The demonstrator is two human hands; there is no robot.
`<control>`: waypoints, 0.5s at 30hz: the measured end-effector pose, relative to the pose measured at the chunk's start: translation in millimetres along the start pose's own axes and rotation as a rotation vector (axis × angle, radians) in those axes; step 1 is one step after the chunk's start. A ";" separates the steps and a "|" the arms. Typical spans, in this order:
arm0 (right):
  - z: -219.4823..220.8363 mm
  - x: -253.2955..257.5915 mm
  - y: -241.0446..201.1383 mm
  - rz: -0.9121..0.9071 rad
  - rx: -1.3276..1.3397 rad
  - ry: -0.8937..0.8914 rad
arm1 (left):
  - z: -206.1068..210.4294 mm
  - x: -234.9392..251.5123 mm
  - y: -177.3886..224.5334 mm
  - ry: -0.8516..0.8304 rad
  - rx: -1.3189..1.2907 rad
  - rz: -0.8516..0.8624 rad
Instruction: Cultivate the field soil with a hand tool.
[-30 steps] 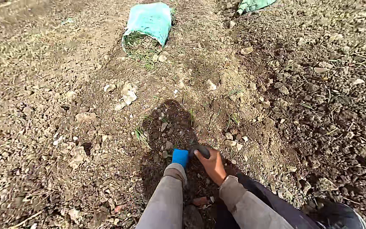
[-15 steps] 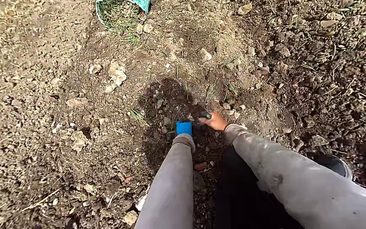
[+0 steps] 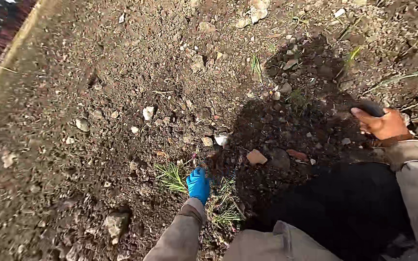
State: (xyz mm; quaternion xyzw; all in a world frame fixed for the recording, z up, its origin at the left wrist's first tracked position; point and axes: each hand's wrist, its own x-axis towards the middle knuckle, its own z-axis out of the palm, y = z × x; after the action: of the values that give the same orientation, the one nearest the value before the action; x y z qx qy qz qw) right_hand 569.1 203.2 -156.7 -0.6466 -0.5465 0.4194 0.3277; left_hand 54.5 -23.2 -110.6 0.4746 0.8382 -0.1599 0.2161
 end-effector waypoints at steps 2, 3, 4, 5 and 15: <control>1.2 7.7 35.9 -0.205 0.037 -0.068 | -0.2 -7.6 -31.1 -0.022 -0.053 -0.164; 12.0 0.1 17.1 -0.019 0.026 0.016 | 0.1 -6.3 -40.4 -0.010 -0.080 -0.217; 18.4 -0.5 9.9 0.091 0.013 0.057 | -0.2 -1.4 -45.9 0.004 -0.099 -0.250; 6.0 9.3 40.3 -0.125 0.127 -0.130 | -1.6 6.8 -47.7 0.024 -0.112 -0.263; 11.3 -30.8 -28.9 0.201 0.051 0.043 | -5.5 132.6 -51.7 -0.077 0.020 -0.247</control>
State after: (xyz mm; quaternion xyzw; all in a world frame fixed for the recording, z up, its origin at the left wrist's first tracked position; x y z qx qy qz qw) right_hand 544.9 178.0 -130.5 -0.6983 -0.4608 0.4502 0.3120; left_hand -51.9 49.9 -170.7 0.3634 0.8796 -0.2120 0.2221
